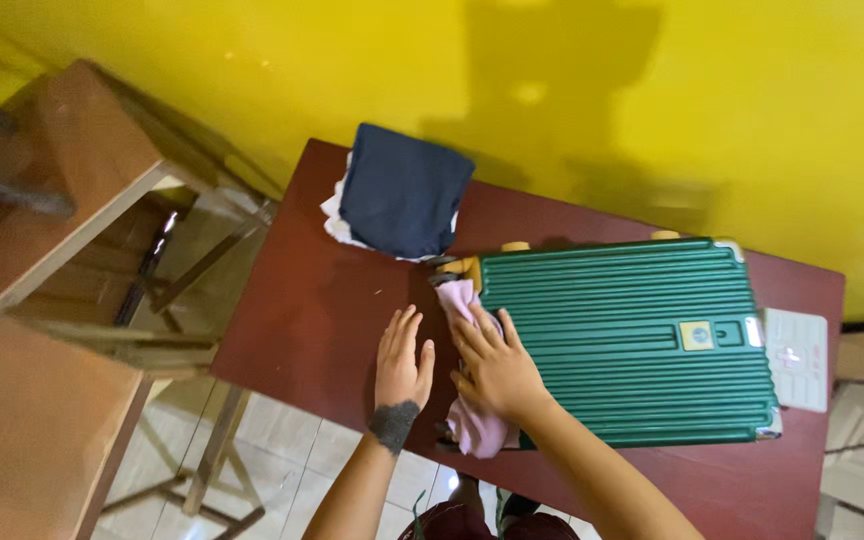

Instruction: The person wipes the exterior surfaces, wheels, and handle of a green suitcase using a cloth.

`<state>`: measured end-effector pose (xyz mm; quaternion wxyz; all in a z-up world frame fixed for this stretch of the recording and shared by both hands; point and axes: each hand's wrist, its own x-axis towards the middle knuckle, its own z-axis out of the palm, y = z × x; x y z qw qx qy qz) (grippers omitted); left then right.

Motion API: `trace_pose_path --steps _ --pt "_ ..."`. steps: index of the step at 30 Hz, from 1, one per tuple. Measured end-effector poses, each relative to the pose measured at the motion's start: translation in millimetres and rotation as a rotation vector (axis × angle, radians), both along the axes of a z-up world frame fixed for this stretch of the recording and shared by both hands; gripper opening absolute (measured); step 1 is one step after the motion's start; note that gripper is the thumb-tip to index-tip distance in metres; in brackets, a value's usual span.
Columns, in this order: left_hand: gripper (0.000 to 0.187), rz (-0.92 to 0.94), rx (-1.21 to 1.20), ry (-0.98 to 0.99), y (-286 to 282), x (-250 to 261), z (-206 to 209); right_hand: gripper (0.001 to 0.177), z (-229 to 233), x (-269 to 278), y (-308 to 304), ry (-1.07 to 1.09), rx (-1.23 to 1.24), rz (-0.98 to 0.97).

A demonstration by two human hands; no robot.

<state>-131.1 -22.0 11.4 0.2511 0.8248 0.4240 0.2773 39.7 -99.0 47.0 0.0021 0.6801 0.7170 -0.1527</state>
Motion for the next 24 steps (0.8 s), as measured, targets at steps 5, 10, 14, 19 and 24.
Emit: trace_pose_path --steps 5,10,14,19,24 --pt "0.046 -0.126 0.038 -0.027 18.2 35.3 4.2 0.067 -9.1 36.0 -33.8 -0.064 0.240 -0.055" --pt "0.047 -0.325 0.075 -0.033 12.0 86.2 7.5 0.073 -16.7 114.7 -81.4 -0.136 0.269 -0.411" --pt "0.043 -0.437 0.130 0.103 -3.1 116.4 -1.7 0.077 -21.8 154.5 -120.9 -0.176 0.332 -0.710" --pt "0.036 -0.642 0.110 0.109 -34.1 136.8 -5.6 0.071 -34.3 164.7 -147.7 0.034 0.511 -0.900" --pt "0.028 -0.758 0.120 0.059 -61.5 142.9 5.8 0.065 -38.9 164.8 -155.6 -0.027 0.546 -1.173"
